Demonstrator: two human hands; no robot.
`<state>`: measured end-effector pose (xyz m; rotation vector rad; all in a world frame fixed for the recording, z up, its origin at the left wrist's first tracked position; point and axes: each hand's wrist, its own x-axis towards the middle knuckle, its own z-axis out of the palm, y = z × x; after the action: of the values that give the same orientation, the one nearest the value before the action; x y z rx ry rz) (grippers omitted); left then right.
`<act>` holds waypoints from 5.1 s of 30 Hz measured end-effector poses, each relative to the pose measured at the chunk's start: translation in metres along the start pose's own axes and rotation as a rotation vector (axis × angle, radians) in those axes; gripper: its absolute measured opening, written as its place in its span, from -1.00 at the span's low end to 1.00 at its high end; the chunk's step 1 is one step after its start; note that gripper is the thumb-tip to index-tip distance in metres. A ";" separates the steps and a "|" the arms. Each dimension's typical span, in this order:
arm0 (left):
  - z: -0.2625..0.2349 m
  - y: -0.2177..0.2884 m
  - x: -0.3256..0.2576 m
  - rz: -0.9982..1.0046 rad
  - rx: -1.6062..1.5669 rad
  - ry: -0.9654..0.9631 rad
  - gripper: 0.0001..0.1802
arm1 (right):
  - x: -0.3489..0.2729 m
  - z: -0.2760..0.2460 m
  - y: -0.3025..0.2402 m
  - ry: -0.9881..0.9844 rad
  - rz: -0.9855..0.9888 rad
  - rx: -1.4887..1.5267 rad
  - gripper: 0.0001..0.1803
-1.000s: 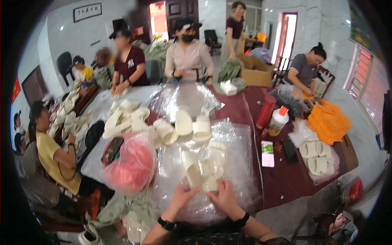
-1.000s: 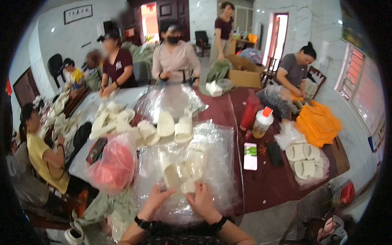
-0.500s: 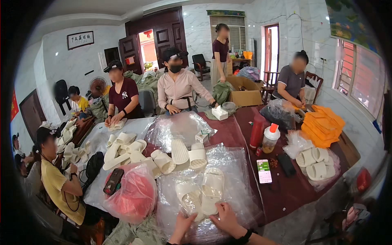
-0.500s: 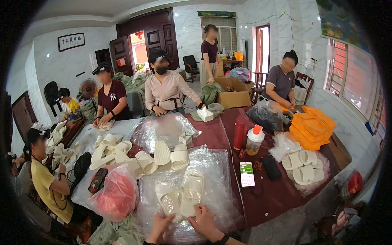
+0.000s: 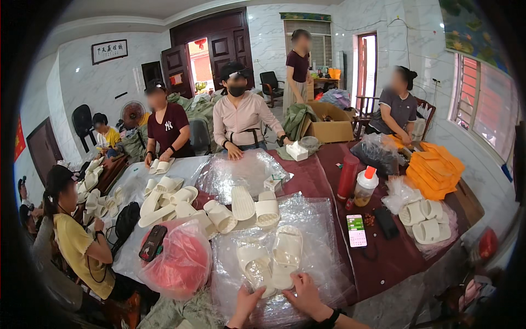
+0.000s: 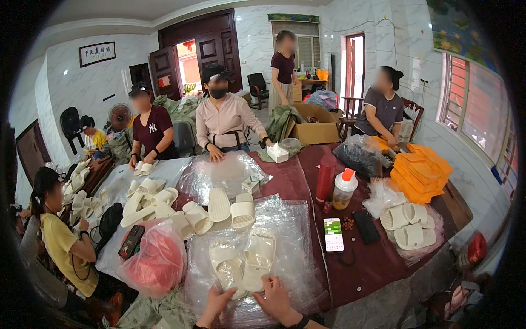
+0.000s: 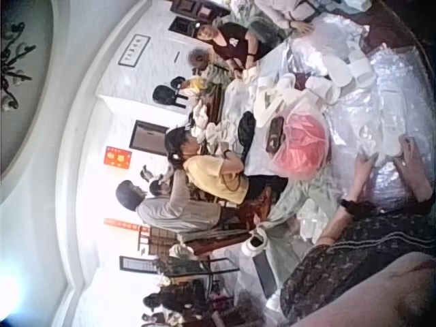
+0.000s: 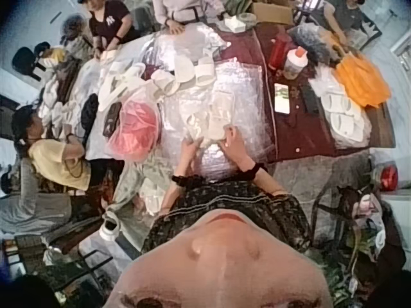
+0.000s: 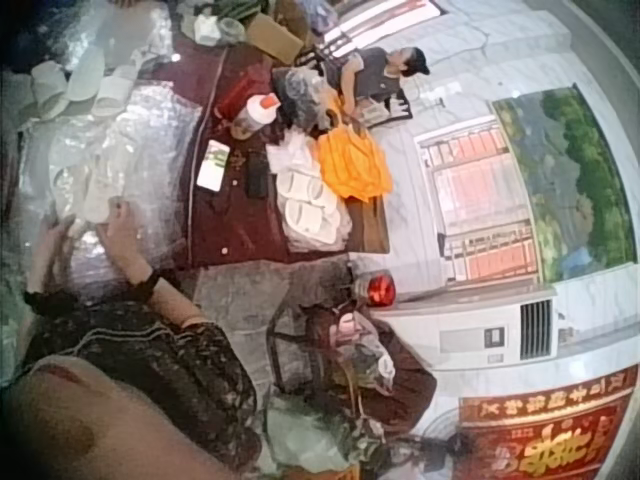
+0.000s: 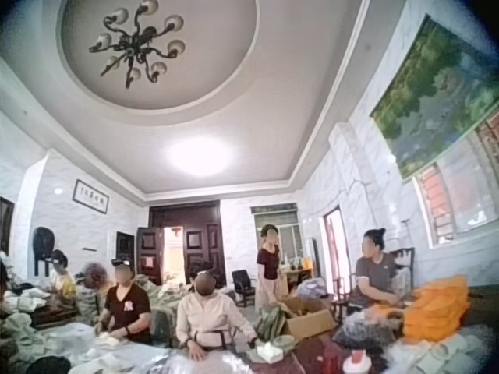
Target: The recorder and several colleagues are sorting and stacking white shoe components at a large table.
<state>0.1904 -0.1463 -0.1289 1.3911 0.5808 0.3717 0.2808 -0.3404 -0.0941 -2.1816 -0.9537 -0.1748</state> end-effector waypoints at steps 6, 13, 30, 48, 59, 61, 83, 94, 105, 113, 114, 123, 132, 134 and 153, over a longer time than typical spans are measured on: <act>-0.001 -0.001 0.002 -0.009 -0.007 -0.016 -0.44 | 0.001 0.000 0.000 -0.010 0.007 -0.003 -0.29; 0.005 0.020 -0.007 -0.025 0.001 -0.010 -0.45 | -0.001 0.000 0.000 0.009 0.003 -0.023 -0.31; 0.002 0.023 -0.008 -0.042 -0.059 -0.024 -0.48 | 0.001 -0.004 -0.004 -0.033 0.037 0.017 -0.34; -0.011 0.066 -0.027 -0.120 -0.501 -0.152 -0.38 | 0.007 -0.030 -0.012 0.245 0.030 -0.043 -0.18; -0.015 0.079 -0.051 -0.218 -0.830 -0.380 -0.28 | 0.006 -0.037 -0.012 -0.233 0.422 1.153 -0.15; -0.006 0.096 -0.062 -0.251 -0.780 -0.331 -0.28 | 0.007 -0.036 -0.006 -0.300 0.475 1.207 -0.21; -0.032 0.096 -0.083 -0.094 -0.457 -0.058 -0.45 | 0.019 -0.050 0.003 -0.226 -0.203 0.315 -0.17; -0.283 0.173 -0.282 -0.076 0.427 0.665 -0.46 | 0.011 -0.022 0.013 -0.386 -0.183 -0.148 -0.09; -0.268 -0.121 -0.265 -0.764 1.415 0.661 -0.61 | 0.008 -0.018 0.007 -0.346 -0.164 -0.188 -0.14; -0.244 -0.241 -0.228 -1.128 1.679 0.235 -0.48 | 0.004 -0.018 0.008 -0.335 -0.107 -0.218 -0.12; -0.257 -0.256 -0.236 -1.130 1.661 0.429 -0.54 | 0.005 -0.020 0.006 -0.319 -0.093 -0.207 -0.12; -0.268 -0.275 -0.240 -1.148 1.475 0.075 -0.39 | 0.003 -0.013 0.018 -0.304 -0.116 -0.243 -0.10; -0.312 -0.069 -0.202 -1.312 0.856 -0.087 -0.17 | -0.002 -0.014 0.025 -0.213 -0.129 -0.213 -0.12; -0.295 0.000 -0.182 -0.739 1.210 0.036 -0.22 | -0.001 -0.009 0.022 -0.231 -0.175 -0.189 -0.12; 0.002 0.096 0.273 0.715 1.624 0.223 -0.39 | -0.010 -0.006 0.036 -0.201 -0.149 -0.188 -0.09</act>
<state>0.4206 0.0226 -0.0789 3.1817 0.5174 0.6703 0.2992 -0.3660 -0.1145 -2.3324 -1.2583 -0.1209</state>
